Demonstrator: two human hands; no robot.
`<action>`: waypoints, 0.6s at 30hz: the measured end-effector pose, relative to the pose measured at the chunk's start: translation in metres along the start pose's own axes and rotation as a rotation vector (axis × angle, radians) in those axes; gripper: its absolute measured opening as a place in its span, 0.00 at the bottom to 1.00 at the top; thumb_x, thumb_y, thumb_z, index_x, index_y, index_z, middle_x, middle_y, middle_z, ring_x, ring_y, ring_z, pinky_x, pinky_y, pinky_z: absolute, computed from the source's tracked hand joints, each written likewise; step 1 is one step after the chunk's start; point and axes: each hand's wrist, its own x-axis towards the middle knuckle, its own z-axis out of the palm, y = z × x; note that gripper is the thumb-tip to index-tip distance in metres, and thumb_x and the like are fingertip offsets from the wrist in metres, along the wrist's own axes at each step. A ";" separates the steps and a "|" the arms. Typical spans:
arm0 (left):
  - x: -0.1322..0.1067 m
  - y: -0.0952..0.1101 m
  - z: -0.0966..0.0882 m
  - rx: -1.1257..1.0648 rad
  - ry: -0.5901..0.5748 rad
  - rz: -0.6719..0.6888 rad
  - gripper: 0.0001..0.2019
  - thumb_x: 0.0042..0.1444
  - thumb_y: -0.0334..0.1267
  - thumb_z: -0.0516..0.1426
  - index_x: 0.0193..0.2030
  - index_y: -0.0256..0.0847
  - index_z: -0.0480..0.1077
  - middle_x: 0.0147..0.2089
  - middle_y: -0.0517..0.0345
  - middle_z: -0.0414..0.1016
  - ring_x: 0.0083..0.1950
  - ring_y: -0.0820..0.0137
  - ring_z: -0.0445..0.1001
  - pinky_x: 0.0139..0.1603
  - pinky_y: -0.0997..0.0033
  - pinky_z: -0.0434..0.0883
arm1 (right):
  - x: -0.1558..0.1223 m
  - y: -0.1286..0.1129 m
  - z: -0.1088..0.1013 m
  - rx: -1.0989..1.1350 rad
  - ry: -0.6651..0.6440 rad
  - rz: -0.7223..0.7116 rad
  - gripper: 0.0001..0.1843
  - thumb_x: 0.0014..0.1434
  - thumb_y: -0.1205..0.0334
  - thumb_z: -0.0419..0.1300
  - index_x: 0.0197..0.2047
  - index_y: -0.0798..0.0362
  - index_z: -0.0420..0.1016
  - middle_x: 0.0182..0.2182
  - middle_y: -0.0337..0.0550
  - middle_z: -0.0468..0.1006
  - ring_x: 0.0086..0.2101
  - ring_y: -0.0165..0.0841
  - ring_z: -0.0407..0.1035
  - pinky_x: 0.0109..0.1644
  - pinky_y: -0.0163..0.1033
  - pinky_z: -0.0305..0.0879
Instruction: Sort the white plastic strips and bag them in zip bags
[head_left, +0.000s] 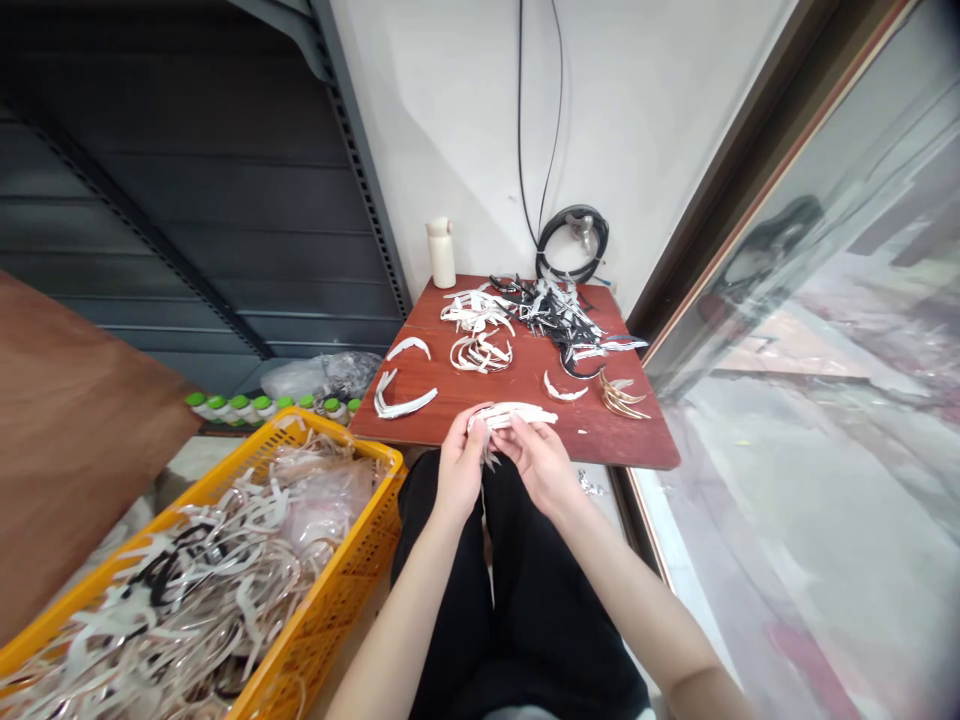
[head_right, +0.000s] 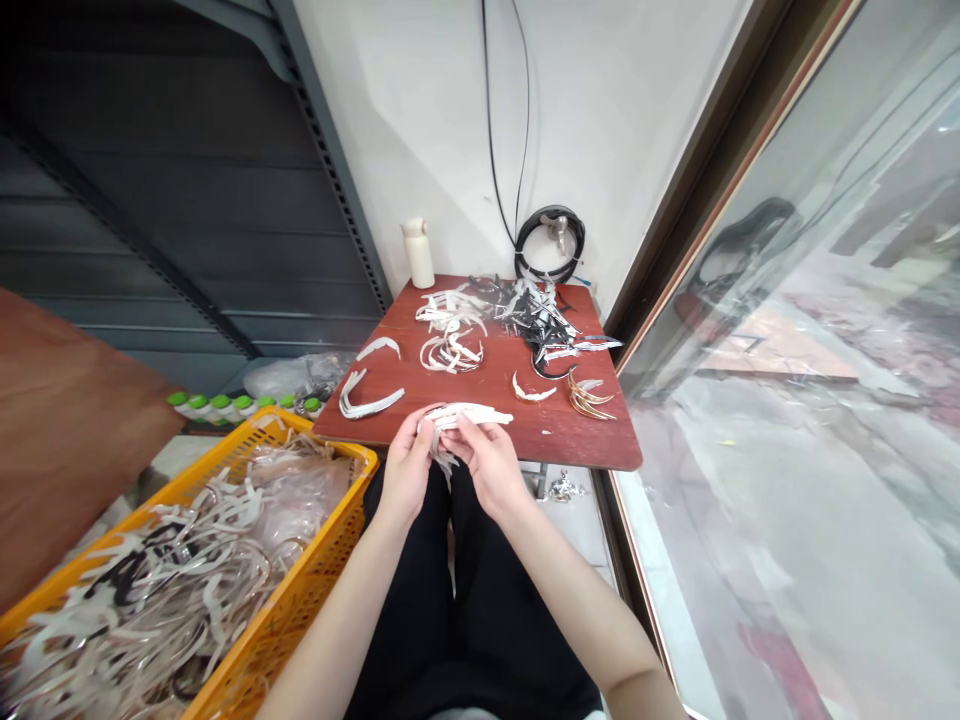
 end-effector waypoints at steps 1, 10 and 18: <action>-0.001 -0.001 0.001 -0.001 -0.001 -0.006 0.16 0.57 0.47 0.61 0.48 0.42 0.75 0.47 0.52 0.76 0.42 0.69 0.74 0.43 0.74 0.70 | -0.001 0.003 0.002 -0.031 -0.007 -0.029 0.12 0.50 0.56 0.71 0.30 0.54 0.76 0.25 0.37 0.76 0.28 0.27 0.71 0.35 0.31 0.73; 0.008 0.017 -0.010 -0.370 0.104 -0.025 0.09 0.53 0.40 0.65 0.33 0.40 0.70 0.25 0.67 0.56 0.25 0.79 0.58 0.29 0.80 0.63 | -0.003 -0.006 -0.003 -0.064 0.070 -0.054 0.12 0.50 0.56 0.68 0.34 0.54 0.74 0.17 0.31 0.65 0.17 0.23 0.58 0.18 0.29 0.54; -0.002 0.038 -0.002 -0.328 -0.083 -0.118 0.13 0.58 0.39 0.60 0.49 0.40 0.73 0.25 0.65 0.57 0.27 0.77 0.59 0.33 0.78 0.65 | 0.000 -0.007 0.003 -0.120 -0.033 0.045 0.11 0.49 0.59 0.66 0.34 0.55 0.75 0.16 0.31 0.65 0.16 0.23 0.55 0.17 0.28 0.50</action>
